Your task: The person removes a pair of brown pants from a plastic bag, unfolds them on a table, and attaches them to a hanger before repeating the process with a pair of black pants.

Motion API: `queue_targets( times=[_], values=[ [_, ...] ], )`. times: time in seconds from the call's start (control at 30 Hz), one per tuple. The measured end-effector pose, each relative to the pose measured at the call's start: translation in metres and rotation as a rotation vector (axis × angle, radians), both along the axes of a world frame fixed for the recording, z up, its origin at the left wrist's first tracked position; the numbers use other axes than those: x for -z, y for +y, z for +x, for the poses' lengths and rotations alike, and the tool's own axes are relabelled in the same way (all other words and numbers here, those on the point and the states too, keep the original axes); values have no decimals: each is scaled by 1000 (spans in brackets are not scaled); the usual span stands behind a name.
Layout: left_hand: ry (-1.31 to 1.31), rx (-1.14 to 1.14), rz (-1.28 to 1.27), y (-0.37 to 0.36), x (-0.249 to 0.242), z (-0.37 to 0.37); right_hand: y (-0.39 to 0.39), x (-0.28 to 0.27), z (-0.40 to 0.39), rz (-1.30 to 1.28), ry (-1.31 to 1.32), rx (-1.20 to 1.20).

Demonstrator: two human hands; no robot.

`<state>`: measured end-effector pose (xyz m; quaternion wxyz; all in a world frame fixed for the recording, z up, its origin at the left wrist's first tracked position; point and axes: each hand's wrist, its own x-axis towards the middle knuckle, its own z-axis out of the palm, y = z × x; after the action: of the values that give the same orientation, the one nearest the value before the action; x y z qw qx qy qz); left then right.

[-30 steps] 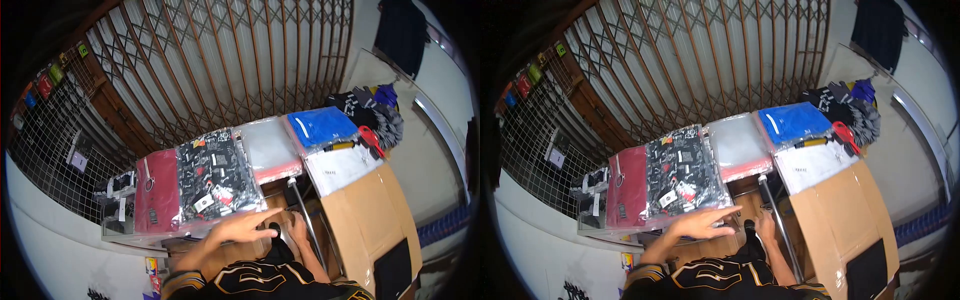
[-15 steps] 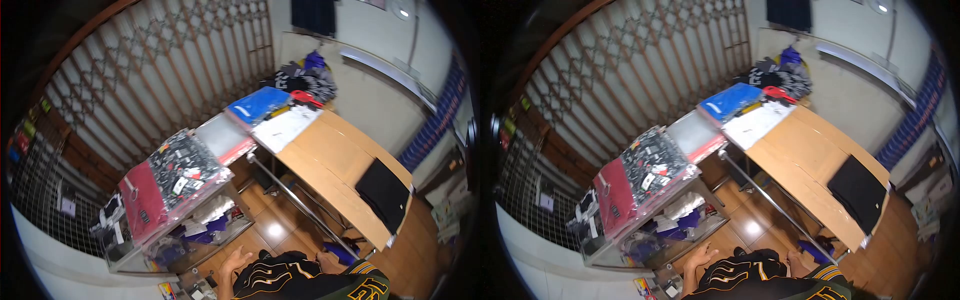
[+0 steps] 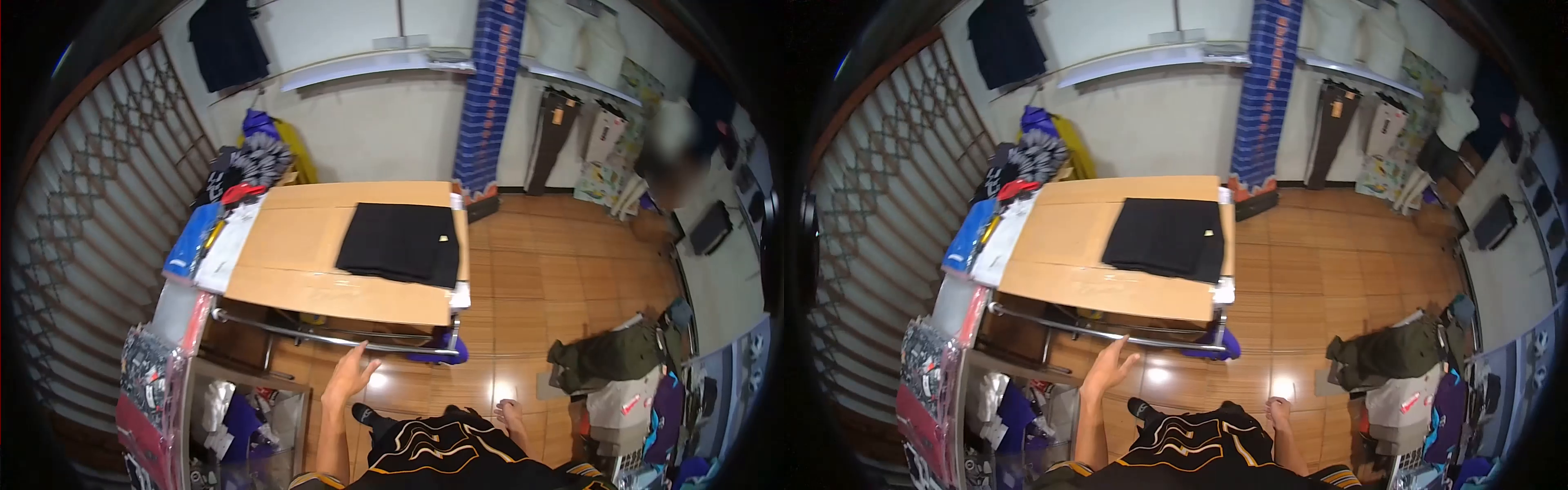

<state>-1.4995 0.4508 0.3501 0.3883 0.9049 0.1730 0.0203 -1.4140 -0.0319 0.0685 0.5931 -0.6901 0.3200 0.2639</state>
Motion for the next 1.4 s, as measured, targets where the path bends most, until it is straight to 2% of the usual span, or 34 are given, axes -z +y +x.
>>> queue_targets(
  times=[0.07,0.1,0.2,0.3,0.4,0.53,0.67,0.73,0.83,0.97,1.17,1.4],
  values=[
    [-71,27,-125,-45,-21,51,-63,-3,3,-56,-2,53],
    [-155,73,-84,-62,-22,75,-93,-3,4,-86,0,77],
    [-196,82,12,-102,-39,132,-161,-2,16,-44,-72,142],
    [-207,53,92,-113,-29,179,-173,-30,41,-109,-192,205],
    [-198,-3,185,-107,-16,219,-166,-32,80,-69,-329,219],
    [-66,-165,267,-105,-11,266,-113,-99,150,-57,-279,13],
    [105,-289,378,-108,16,305,-68,-123,229,-14,-370,-258],
    [155,-415,489,-125,6,324,-50,-134,275,-2,-420,-368],
    [271,-493,489,-125,-5,349,-26,-145,338,6,-448,-501],
    [329,-597,332,-119,-16,373,-2,-152,416,2,-501,-697],
    [411,-680,278,-123,-17,395,70,-204,500,22,-531,-873],
    [380,-843,175,-123,-17,421,186,-244,569,236,-613,-1161]
  ],
)
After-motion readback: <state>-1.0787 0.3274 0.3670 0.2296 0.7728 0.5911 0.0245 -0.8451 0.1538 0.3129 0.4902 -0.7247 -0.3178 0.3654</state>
